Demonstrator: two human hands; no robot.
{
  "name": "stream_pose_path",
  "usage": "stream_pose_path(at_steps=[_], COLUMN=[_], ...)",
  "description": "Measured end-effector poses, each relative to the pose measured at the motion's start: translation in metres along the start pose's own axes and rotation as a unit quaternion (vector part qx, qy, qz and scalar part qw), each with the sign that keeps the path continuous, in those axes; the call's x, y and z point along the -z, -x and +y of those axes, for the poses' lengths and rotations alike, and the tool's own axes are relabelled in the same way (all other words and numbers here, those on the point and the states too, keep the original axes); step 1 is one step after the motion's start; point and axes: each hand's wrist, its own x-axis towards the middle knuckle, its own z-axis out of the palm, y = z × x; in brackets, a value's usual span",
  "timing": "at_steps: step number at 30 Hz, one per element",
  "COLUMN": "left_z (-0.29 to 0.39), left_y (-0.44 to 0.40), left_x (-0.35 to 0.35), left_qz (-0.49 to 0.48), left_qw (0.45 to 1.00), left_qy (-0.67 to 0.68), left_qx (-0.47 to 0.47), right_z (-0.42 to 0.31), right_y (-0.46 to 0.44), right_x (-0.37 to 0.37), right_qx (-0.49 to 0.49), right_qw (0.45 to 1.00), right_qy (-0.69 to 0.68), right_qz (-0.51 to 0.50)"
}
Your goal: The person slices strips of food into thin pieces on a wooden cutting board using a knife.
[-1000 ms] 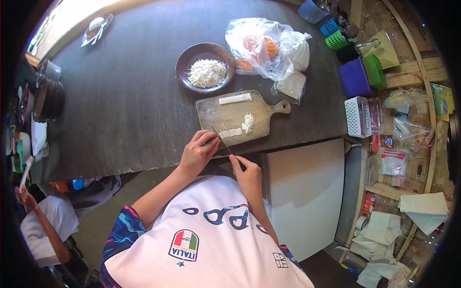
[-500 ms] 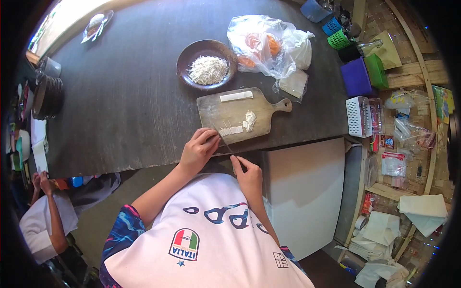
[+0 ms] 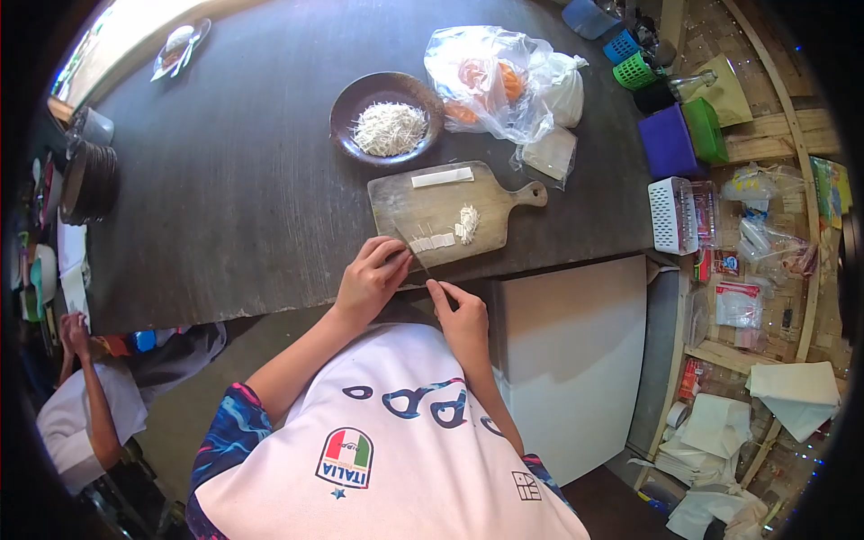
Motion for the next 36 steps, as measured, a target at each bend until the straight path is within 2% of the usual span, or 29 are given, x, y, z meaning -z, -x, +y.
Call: stream_pose_path(at_steps=[6,12,18,36], left_z=[-0.001,0.002,0.0,-0.002], left_y=[0.002,0.0,0.002,0.001], left_x=[-0.001,0.002,0.0,0.001], left_qz=[0.004,0.004,0.007,0.017], left_qw=[1.0,1.0,1.0,0.999], left_qy=[0.007,0.002,0.012,0.031], left_qx=[0.001,0.007,0.007,0.01], right_z=[0.003,0.009,0.009,0.005], right_y=[0.012,-0.001,0.01,0.007], right_x=[0.01,-0.004,0.005,0.005], right_qx=[-0.032,0.032,-0.003,0.01], right_qw=[0.999,0.999,1.0,1.0], right_qy=[-0.008,-0.007,-0.011,0.003], right_qz=[-0.03,0.015,-0.016,-0.011])
